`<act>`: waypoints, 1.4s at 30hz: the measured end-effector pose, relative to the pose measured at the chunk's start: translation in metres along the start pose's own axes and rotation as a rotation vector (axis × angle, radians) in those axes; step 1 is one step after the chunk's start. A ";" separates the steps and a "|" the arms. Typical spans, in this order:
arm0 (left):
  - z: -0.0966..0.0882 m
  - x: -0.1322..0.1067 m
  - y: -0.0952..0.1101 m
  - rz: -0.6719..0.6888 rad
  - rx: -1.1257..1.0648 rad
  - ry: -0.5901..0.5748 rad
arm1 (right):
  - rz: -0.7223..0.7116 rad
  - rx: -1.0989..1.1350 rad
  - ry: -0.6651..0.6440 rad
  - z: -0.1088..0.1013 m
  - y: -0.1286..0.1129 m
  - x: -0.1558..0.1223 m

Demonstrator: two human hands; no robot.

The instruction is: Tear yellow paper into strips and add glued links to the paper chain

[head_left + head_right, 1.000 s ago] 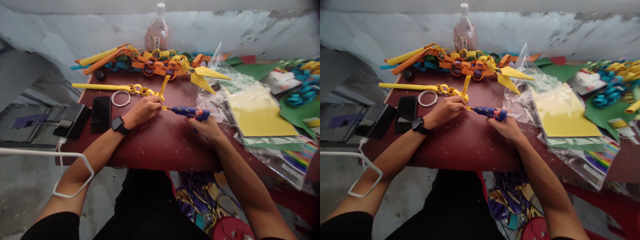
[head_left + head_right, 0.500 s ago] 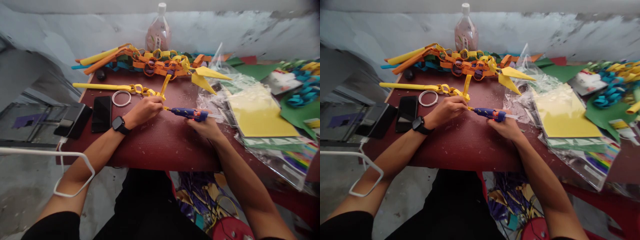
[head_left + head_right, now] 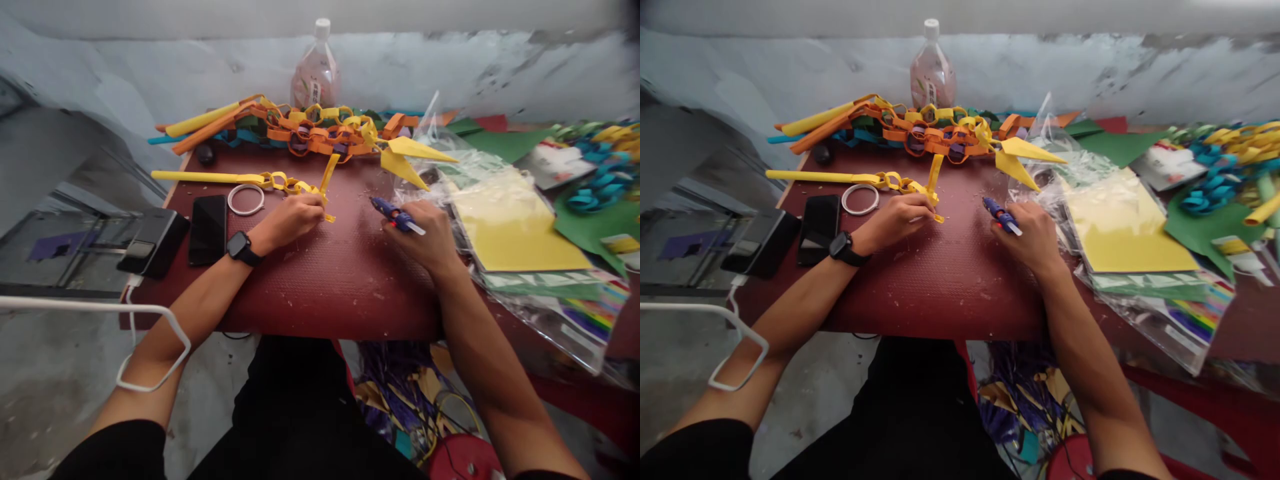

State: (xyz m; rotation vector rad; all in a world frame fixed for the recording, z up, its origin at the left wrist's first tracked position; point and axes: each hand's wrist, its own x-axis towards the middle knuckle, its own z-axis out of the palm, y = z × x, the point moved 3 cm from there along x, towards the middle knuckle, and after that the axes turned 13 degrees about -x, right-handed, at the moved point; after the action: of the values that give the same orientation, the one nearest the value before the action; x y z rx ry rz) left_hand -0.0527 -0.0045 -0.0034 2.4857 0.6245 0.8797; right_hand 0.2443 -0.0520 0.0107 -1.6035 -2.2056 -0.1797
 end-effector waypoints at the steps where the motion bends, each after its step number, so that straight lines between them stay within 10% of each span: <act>1: 0.001 0.000 -0.001 -0.011 -0.004 -0.007 | -0.009 -0.075 -0.024 0.002 0.001 -0.001; 9: 0.000 0.002 0.003 -0.005 -0.078 -0.058 | -0.213 -0.101 -0.376 -0.016 0.005 0.001; 15: 0.001 0.002 0.010 0.018 -0.189 -0.117 | -0.186 0.056 -0.045 -0.051 -0.029 0.043; 21: 0.000 0.003 0.016 0.061 -0.280 -0.191 | -0.388 0.035 -0.040 -0.013 -0.074 0.069; 42: -0.005 -0.001 0.013 -0.022 -0.325 -0.262 | -0.644 0.461 -0.475 0.010 -0.057 0.042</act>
State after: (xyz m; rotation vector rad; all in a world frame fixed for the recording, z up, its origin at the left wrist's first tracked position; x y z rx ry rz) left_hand -0.0535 -0.0148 0.0068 2.2422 0.3842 0.5797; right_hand 0.1772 -0.0303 0.0257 -0.7017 -2.7852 0.5490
